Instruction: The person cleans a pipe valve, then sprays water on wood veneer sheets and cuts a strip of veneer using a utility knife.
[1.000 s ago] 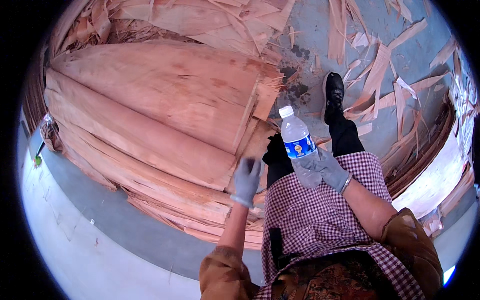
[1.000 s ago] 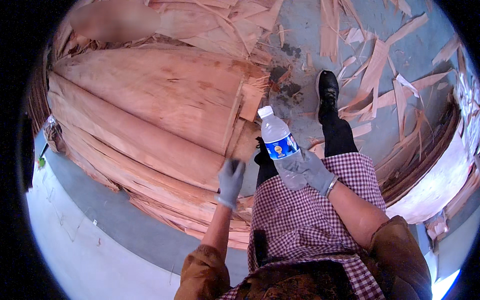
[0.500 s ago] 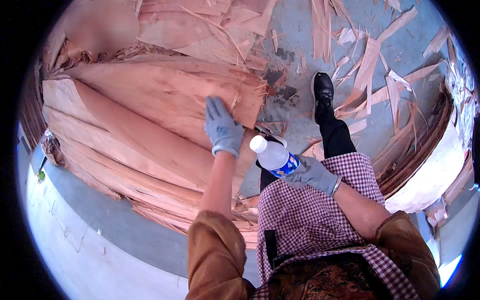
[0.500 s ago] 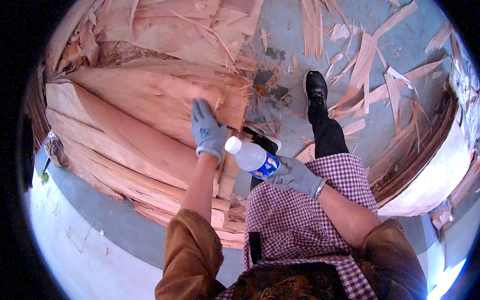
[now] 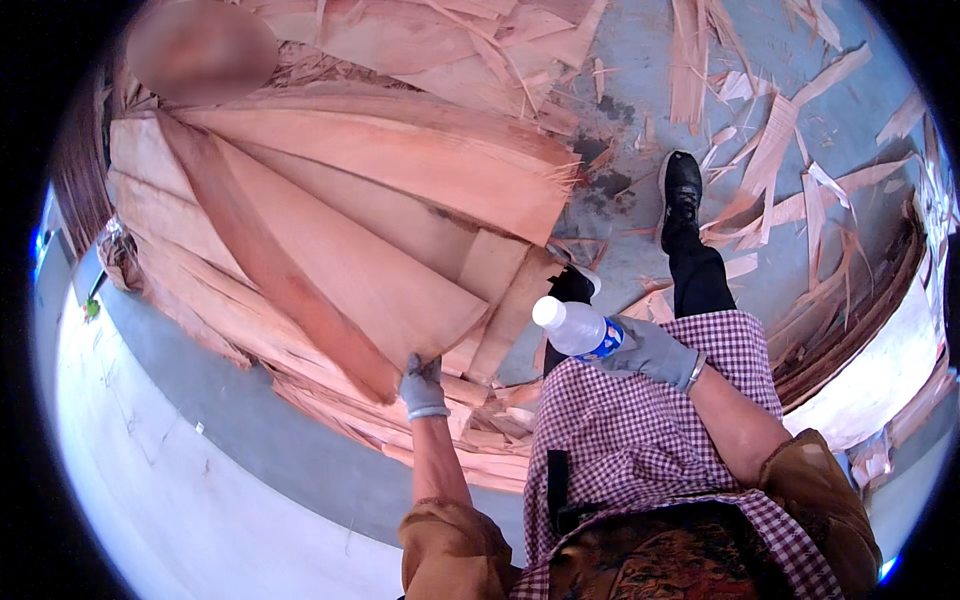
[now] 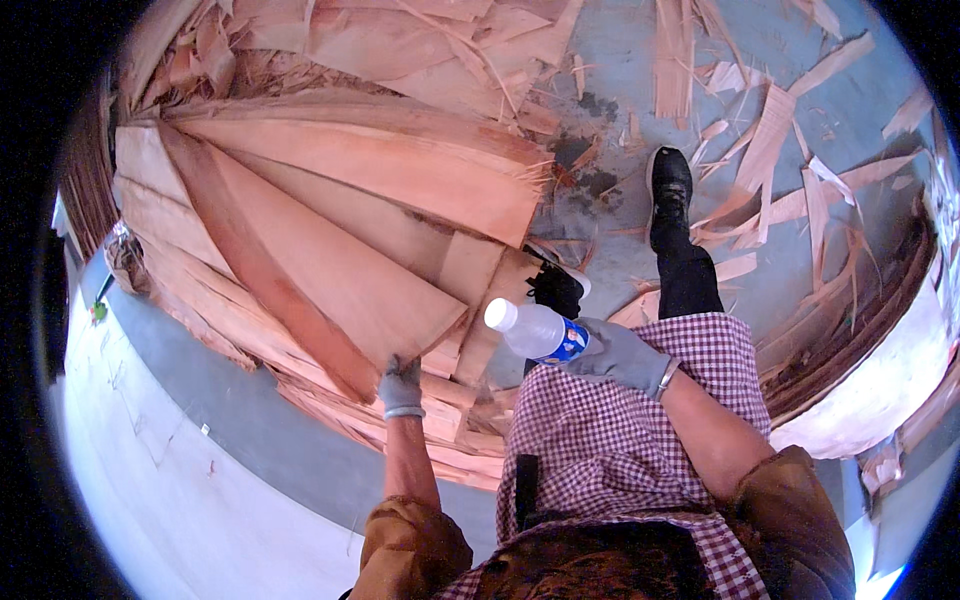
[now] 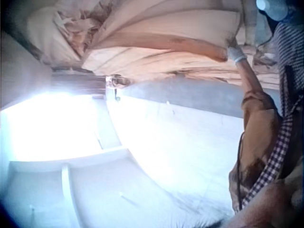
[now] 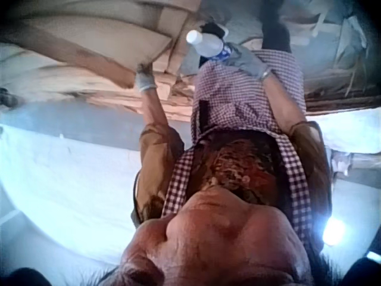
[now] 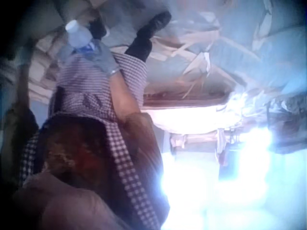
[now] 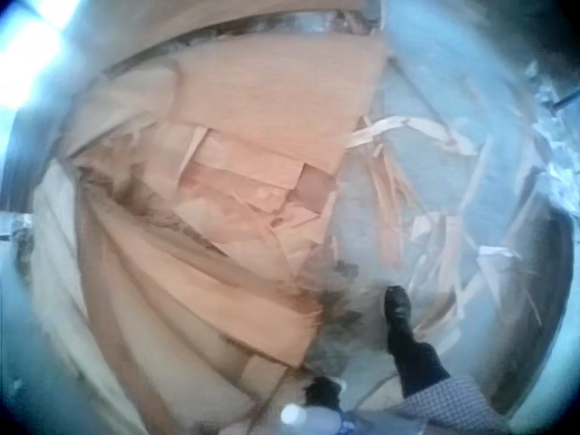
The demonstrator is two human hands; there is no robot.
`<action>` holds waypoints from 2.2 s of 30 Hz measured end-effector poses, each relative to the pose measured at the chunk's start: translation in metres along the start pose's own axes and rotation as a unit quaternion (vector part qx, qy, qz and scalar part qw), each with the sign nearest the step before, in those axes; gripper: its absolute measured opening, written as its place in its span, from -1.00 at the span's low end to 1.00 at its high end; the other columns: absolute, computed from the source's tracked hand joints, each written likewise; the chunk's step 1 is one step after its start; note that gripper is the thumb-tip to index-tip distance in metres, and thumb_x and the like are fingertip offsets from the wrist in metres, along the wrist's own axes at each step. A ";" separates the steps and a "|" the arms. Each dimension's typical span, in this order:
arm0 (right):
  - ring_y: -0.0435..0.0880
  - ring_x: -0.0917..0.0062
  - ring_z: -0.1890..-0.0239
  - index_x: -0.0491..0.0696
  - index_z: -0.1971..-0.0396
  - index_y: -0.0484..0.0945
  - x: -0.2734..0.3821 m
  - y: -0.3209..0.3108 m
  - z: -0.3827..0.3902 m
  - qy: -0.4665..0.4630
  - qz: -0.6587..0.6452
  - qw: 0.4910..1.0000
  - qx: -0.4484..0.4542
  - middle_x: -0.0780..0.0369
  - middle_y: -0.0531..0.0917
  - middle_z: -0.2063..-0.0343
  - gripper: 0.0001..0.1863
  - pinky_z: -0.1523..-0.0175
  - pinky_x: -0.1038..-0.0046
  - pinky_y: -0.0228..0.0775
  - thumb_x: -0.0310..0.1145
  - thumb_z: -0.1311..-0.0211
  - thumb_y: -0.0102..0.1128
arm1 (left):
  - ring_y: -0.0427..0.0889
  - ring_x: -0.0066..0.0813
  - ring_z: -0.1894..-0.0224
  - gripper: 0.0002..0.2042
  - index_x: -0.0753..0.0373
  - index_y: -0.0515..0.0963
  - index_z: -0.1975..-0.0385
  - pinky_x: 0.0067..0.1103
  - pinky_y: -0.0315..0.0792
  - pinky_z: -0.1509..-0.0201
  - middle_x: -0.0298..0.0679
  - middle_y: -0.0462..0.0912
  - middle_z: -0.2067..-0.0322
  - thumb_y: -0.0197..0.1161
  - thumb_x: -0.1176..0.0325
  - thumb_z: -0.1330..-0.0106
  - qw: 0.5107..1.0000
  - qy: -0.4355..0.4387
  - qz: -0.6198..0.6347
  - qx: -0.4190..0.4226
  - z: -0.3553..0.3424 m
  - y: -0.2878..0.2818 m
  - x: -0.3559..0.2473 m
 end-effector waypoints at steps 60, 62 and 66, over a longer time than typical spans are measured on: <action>0.50 0.48 0.04 -0.10 -0.03 0.32 0.011 0.005 -0.010 0.024 0.001 1.000 0.005 0.22 0.53 0.09 -0.17 -0.12 0.45 0.33 -0.10 0.29 0.52 | 0.22 -0.31 -0.24 -0.66 0.10 0.47 0.05 -0.19 0.06 -0.26 -0.23 0.32 -0.15 0.04 0.39 -0.12 0.078 0.592 -0.766 0.239 0.043 0.318 -0.049; 0.49 0.49 0.02 -0.10 -0.06 0.31 0.009 0.005 -0.011 0.032 -0.003 0.999 0.004 0.23 0.53 0.07 -0.15 -0.13 0.44 0.33 -0.17 0.31 0.54 | 0.20 -0.28 -0.25 -0.65 0.16 0.47 0.07 -0.22 0.02 -0.30 -0.21 0.30 -0.16 0.08 0.37 -0.09 0.089 0.525 -0.797 0.286 0.026 0.296 -0.047; 0.50 0.52 0.04 -0.11 -0.06 0.31 0.016 0.007 -0.009 0.036 -0.102 0.994 0.010 0.24 0.53 0.07 -0.17 -0.13 0.45 0.32 -0.21 0.29 0.54 | 0.17 -0.19 -0.26 -0.44 0.21 0.36 -0.04 -0.33 -0.02 -0.35 -0.12 0.23 -0.19 0.26 0.33 0.07 0.184 0.375 -0.826 0.379 0.035 0.253 -0.068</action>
Point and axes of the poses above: each hand's wrist, its own z-axis away from the middle knuckle, its own y-axis out of the palm, x = y × z, the point moved 5 cm from there along -z, towards the middle knuckle
